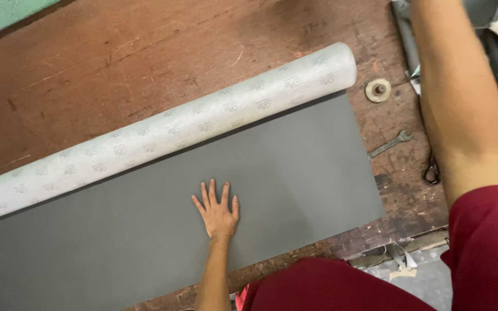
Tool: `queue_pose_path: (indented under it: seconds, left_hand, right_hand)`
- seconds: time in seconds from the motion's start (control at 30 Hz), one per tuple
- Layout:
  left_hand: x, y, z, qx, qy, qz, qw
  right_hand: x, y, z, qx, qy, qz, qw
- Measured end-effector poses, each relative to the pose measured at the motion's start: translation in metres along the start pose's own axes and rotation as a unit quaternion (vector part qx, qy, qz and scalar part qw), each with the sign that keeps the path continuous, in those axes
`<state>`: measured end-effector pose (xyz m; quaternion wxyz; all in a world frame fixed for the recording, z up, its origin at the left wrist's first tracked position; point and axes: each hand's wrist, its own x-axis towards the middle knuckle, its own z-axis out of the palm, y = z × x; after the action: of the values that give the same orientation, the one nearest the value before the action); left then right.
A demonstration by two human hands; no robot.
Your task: The person cuts gray leather/vinyl pieces along their edges with scissors on a wooden workbench, setting cut pieces and scraps aside. They then gather the cut pieces, unroll a roll of gray material across the bench, and peel the white paper backing from a small piece of the material.
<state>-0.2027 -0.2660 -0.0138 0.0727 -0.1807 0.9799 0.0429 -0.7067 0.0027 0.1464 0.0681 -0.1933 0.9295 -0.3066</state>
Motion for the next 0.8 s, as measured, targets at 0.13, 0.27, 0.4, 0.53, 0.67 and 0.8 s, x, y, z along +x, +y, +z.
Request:
queue_pose_path:
  seconds: [0.13,0.27,0.4,0.53,0.67,0.8]
  left_hand:
    - [0.000,0.002,-0.017,-0.108,0.052,-0.015,0.993]
    - [-0.013,0.020,-0.052,-0.372,0.113,-0.060,0.920]
    - [-0.045,0.049,-0.094,-0.614,-0.018,-0.031,0.789]
    - [-0.075,0.061,-0.118,-0.676,-0.127,0.075,0.722]
    - [-0.091,0.062,-0.109,-0.631,-0.170,0.019,0.757]
    - [-0.110,0.035,-0.096,-0.692,-0.153,-0.078,0.702]
  right_hand:
    - [-0.025,-0.013,-0.053,0.273,-0.035,0.089,0.957]
    - [-0.141,-0.027,-0.008,0.454,-0.173,0.158,0.860]
    - [-0.280,-0.036,0.077,0.482,-0.298,0.218,0.795]
    - [-0.345,-0.081,0.101,0.572,-0.340,0.246,0.705]
    - [-0.361,-0.096,0.102,0.543,-0.276,0.370,0.701]
    - [-0.378,-0.074,0.111,0.573,-0.266,0.339,0.697]
